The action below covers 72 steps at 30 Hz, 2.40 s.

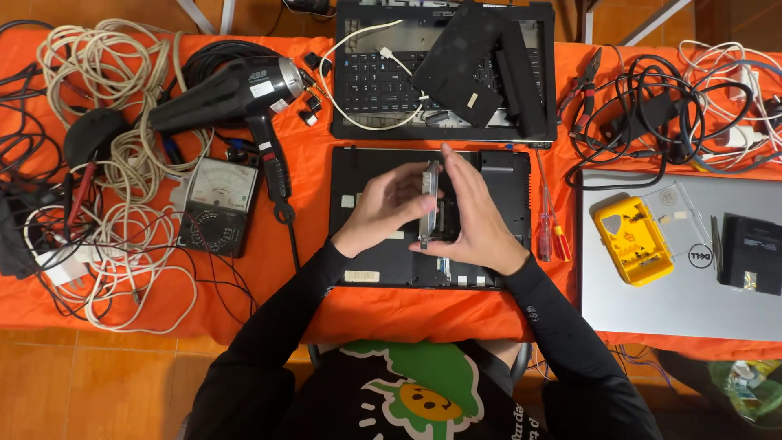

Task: The recorder disassembles a laptop, removes components like hard drives, and uses a hair dryer to heat parts of the hardware.

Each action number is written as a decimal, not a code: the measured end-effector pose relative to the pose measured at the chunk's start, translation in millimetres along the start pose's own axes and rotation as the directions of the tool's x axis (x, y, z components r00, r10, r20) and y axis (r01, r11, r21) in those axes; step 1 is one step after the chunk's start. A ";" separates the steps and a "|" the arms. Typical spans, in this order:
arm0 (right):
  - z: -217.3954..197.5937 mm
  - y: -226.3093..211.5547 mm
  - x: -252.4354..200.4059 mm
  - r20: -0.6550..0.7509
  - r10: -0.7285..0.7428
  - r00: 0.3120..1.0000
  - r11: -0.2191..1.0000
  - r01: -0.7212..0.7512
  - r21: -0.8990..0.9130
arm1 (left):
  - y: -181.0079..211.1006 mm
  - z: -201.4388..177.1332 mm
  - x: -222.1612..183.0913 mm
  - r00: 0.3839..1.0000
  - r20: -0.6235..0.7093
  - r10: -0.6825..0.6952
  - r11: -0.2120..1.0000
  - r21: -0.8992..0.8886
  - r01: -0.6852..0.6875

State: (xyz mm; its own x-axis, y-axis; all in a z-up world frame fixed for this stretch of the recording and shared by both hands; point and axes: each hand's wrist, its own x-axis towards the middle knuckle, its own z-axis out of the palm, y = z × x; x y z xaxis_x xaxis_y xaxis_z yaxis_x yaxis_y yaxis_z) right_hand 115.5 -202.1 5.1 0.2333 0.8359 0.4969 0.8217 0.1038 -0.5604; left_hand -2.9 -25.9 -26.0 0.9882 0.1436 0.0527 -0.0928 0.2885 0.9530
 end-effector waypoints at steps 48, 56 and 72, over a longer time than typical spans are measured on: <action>-1.3 -9.0 5.2 0.040 0.019 0.999 1.000 -0.020 0.014 | 5.7 4.2 1.1 0.992 0.096 -0.080 0.996 -0.019 0.082; -1.3 -7.4 5.1 0.036 -0.008 0.999 1.000 0.008 0.015 | 9.2 5.3 0.0 0.992 0.110 -0.066 0.997 -0.019 0.068; -2.0 -7.7 4.4 0.049 -0.016 0.999 1.000 0.017 -0.011 | 11.3 6.1 0.7 0.992 0.095 -0.088 0.996 0.023 0.086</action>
